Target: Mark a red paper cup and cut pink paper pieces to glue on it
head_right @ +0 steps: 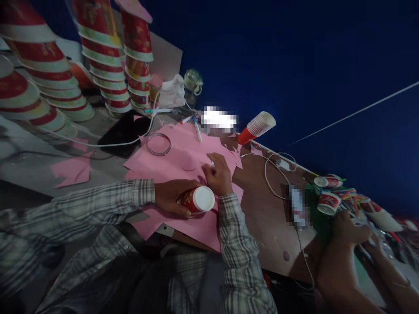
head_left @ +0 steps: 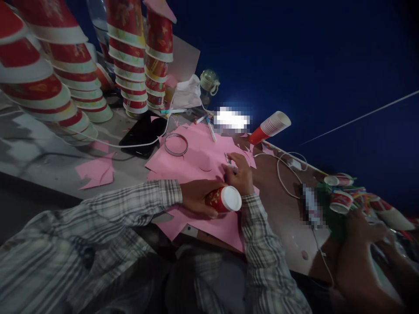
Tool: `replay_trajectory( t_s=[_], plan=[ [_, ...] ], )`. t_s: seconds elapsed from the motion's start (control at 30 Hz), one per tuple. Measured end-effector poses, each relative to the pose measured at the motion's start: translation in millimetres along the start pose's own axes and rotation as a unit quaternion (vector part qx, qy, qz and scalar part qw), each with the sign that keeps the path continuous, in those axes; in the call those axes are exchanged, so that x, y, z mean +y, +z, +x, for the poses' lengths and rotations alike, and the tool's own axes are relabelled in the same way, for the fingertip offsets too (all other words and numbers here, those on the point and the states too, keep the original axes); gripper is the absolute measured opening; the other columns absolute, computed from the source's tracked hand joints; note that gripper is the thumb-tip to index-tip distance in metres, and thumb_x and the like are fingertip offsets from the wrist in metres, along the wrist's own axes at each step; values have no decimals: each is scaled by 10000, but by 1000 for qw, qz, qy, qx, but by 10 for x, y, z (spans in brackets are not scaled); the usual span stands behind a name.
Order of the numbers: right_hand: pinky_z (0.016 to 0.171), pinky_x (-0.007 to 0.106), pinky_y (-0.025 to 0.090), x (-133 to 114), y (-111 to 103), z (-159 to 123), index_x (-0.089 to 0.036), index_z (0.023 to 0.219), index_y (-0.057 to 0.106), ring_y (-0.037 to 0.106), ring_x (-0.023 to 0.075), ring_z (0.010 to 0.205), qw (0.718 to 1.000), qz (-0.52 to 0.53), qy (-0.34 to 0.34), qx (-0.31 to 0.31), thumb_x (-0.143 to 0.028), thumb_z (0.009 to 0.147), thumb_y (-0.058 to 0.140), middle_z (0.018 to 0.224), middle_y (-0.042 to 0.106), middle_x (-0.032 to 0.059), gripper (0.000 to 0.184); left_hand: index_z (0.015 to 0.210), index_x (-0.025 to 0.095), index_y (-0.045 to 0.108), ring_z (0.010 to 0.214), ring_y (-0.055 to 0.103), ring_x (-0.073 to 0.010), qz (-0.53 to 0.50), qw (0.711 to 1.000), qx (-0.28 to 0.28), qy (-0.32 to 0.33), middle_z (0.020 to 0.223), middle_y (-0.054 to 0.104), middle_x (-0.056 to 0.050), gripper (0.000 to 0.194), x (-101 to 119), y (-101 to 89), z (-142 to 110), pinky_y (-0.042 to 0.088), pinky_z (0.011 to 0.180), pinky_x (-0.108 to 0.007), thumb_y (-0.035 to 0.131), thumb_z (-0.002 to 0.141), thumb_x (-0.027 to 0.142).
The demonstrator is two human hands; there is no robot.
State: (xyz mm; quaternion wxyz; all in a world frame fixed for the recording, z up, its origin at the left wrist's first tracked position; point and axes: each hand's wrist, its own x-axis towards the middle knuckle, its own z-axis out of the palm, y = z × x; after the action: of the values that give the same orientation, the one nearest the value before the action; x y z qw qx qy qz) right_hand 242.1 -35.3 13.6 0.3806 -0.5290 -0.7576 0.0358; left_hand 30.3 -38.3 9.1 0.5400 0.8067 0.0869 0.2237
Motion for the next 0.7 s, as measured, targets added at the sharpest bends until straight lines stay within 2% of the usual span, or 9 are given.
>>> replay_trajectory(
  t_s=[0.13, 0.2, 0.27, 0.37, 0.43, 0.6, 0.63, 0.7],
  plan=[
    [1155, 539, 379, -55, 174, 119, -219, 1418, 491, 431, 295, 1408, 989, -11, -53, -140, -363, 940, 520, 1505, 471, 144, 500, 1294, 132, 522, 1069, 640, -308, -19, 999, -29, -4, 1221, 661, -152, 737, 36, 11, -18, 505, 939, -469, 777, 696, 481],
    [1171, 564, 349, -37, 255, 138, -239, 1431, 483, 392, 297, 1439, 979, -14, -70, -188, -360, 950, 497, 1537, 441, 127, 497, 1305, 137, 518, 1098, 635, -315, -22, 999, -30, -14, 1249, 653, -155, 736, 40, 15, -31, 502, 953, -473, 775, 697, 462],
    [1146, 535, 402, -16, 320, 129, -237, 1382, 544, 464, 280, 1387, 974, 0, -76, -213, -331, 954, 485, 1478, 515, 128, 441, 1307, 156, 520, 1108, 635, -309, -29, 999, -29, -23, 1253, 652, -143, 728, 45, 15, -40, 506, 951, -456, 778, 693, 452],
    [1054, 447, 515, 2, 347, 86, -232, 1275, 636, 592, 241, 1250, 979, 25, -49, -195, -289, 958, 475, 1359, 615, 127, 360, 1292, 167, 533, 1083, 643, -299, -45, 998, -30, -34, 1214, 667, -128, 727, 61, 8, -39, 516, 927, -440, 790, 682, 465],
    [1022, 434, 541, 11, 289, 55, -235, 1212, 675, 630, 239, 1194, 986, 35, -22, -160, -275, 940, 503, 1301, 651, 120, 325, 1272, 159, 543, 1059, 645, -291, -67, 997, -25, -27, 1185, 673, -127, 706, 69, 0, -31, 520, 914, -438, 790, 684, 462],
    [941, 434, 579, 62, -94, -19, -237, 1138, 699, 700, 224, 1016, 991, 87, 74, -70, -265, 895, 573, 1131, 713, 90, 274, 1252, 146, 537, 1003, 648, -263, -124, 992, 8, -13, 1141, 661, -130, 674, 45, -12, -11, 529, 871, -419, 789, 699, 436],
    [908, 424, 591, 69, -174, -37, -234, 1137, 697, 708, 218, 981, 990, 96, 88, -62, -276, 894, 581, 1119, 710, 89, 273, 1255, 145, 534, 1002, 646, -262, -127, 992, 15, -15, 1145, 655, -133, 682, 35, -11, -10, 530, 866, -419, 791, 698, 441],
    [928, 430, 580, 67, -288, -71, -230, 1160, 689, 695, 229, 1031, 990, 90, 88, -64, -301, 886, 600, 1150, 699, 100, 297, 1249, 142, 535, 994, 646, -264, -131, 991, 19, -18, 1138, 654, -136, 690, 21, -5, -9, 531, 858, -422, 794, 692, 455]
  ],
)
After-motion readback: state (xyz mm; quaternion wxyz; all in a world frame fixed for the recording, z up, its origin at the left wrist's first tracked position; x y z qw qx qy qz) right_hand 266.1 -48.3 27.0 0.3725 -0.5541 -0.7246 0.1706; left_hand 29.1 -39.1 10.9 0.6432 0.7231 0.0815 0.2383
